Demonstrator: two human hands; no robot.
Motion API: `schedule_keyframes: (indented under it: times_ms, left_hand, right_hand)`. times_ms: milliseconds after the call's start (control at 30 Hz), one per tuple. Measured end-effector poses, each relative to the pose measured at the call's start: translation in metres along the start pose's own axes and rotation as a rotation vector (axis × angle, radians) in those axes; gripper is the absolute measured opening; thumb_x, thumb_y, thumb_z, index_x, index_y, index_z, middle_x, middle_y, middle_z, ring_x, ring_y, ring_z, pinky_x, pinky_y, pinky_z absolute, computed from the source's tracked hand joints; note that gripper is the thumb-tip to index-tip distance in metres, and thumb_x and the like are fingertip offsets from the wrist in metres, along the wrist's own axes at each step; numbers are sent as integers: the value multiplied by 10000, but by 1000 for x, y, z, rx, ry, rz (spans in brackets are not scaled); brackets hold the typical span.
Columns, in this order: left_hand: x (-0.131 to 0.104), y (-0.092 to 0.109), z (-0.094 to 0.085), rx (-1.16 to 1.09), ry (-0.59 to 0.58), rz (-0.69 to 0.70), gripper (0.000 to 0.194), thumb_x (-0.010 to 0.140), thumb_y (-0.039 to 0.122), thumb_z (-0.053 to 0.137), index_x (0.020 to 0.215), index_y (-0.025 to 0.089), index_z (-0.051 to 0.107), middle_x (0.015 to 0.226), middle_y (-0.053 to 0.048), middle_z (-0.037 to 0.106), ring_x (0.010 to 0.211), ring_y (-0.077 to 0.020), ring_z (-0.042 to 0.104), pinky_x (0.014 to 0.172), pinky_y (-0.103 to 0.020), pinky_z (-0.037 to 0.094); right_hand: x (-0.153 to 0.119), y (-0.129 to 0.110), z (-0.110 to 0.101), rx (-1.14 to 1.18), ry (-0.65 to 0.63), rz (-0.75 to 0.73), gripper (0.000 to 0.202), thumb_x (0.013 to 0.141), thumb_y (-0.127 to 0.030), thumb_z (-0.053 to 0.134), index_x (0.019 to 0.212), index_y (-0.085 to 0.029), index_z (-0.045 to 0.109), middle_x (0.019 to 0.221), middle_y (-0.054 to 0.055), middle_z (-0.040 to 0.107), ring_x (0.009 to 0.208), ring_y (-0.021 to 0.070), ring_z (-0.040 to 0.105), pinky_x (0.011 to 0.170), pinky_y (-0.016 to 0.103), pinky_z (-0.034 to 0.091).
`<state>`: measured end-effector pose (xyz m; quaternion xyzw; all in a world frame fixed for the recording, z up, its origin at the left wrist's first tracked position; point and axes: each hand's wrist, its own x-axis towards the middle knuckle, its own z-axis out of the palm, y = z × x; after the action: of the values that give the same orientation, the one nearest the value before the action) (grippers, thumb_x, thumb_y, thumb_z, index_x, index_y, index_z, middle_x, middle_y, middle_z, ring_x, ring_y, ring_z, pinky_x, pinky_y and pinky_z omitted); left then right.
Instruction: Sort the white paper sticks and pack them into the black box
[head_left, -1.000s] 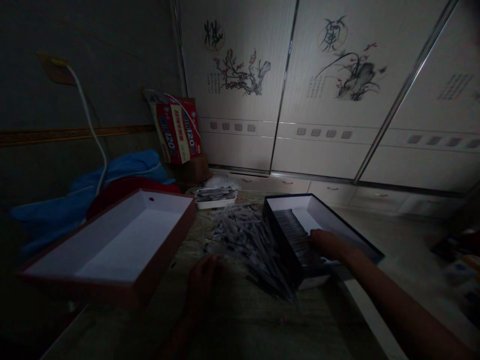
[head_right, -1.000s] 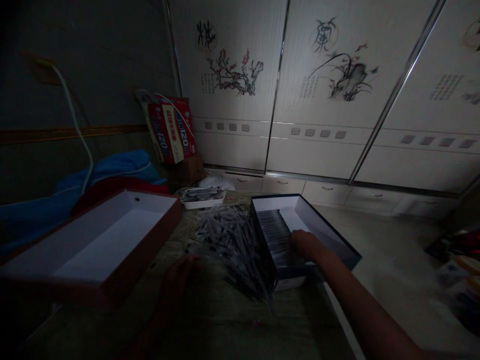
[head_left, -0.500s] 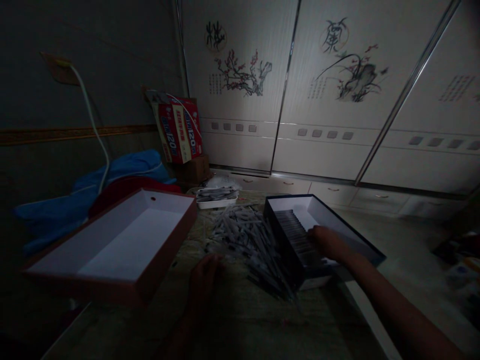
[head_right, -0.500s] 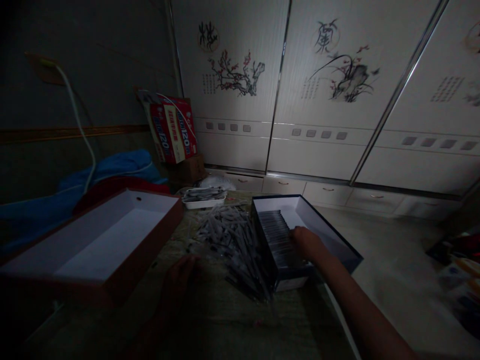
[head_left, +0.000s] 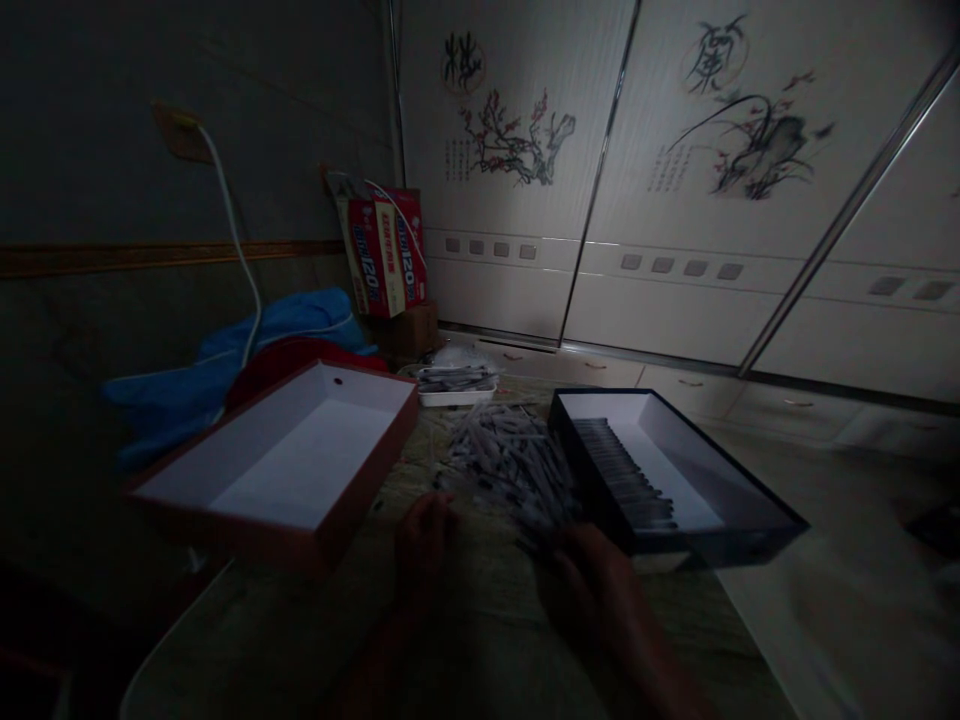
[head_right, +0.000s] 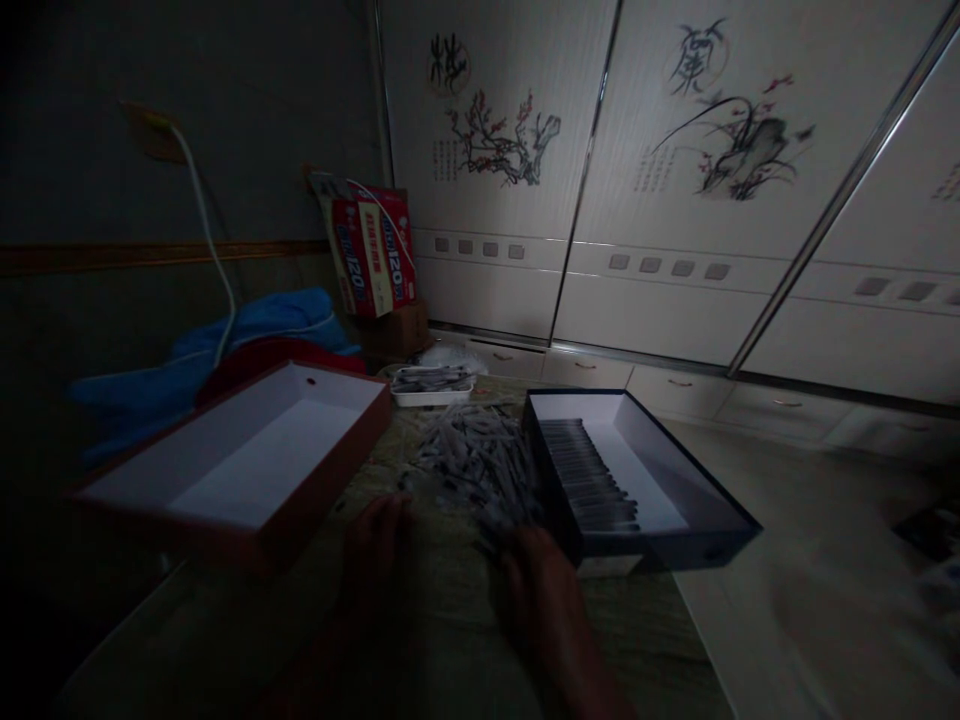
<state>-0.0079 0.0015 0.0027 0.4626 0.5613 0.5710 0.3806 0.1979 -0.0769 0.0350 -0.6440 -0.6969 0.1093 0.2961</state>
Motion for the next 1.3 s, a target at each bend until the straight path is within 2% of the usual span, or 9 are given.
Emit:
schedule_keyframes:
  times_ms: [67,167,300,567,800,1000,1067,1167,1300]
  left_hand:
    - [1,-3,0,3,-17,1,381,717,499,512,767,147,648,577,-1,604,545,-150,539,529,-240,427]
    - [2,-6,1,14,-43,2,355,706,483,526,738,149,641,557,5,590,527,-145,531,517,-234,421]
    - [1,-8,3,6,-90,8,327,721,459,511,718,153,627,529,18,556,497,-135,508,486,-225,401]
    - [-6,-10,11,153,-220,119,291,770,395,473,682,168,632,506,20,544,507,-139,516,525,-233,392]
    - [-6,-16,14,256,-295,218,308,797,368,449,630,172,618,491,16,533,506,-135,526,536,-229,388]
    - [-6,-23,18,261,-336,238,228,774,319,499,672,172,639,512,4,573,503,-135,544,520,-224,408]
    - [-6,-24,17,246,-354,254,182,760,296,524,718,177,655,582,-19,620,557,-150,578,554,-235,438]
    - [-8,-22,16,263,-337,364,152,739,239,561,831,198,675,803,-63,664,768,-191,612,724,-296,469]
    - [-14,-18,14,345,-414,564,317,714,197,595,1022,253,644,992,-79,582,948,-212,549,848,-357,441]
  right_hand:
    - [4,4,18,-147,-30,79,168,818,-203,415,821,-187,582,809,61,607,730,173,574,636,252,417]
    - [9,7,31,-367,-39,142,145,791,-171,445,839,-187,581,851,80,603,752,187,577,612,253,393]
    - [15,6,30,-505,-71,131,177,775,-135,443,872,-179,584,895,95,602,807,201,577,617,253,386]
    - [25,2,29,-568,-197,148,170,744,-124,494,855,-161,616,891,111,617,802,202,587,580,237,380]
    - [24,10,35,-521,-118,129,195,781,-121,449,911,-172,584,922,101,613,872,209,559,641,254,385]
    - [20,13,36,-419,-11,59,114,754,-137,488,820,-187,567,814,78,602,808,216,545,671,287,382]
    - [19,15,35,-349,61,3,90,759,-143,481,781,-196,551,790,66,588,777,207,538,676,293,386]
    - [16,14,35,-155,140,-53,77,796,-194,456,773,-202,528,772,43,570,713,179,532,633,274,405]
    - [12,2,39,134,147,-94,77,807,-242,472,781,-192,525,748,16,561,663,145,527,594,236,417]
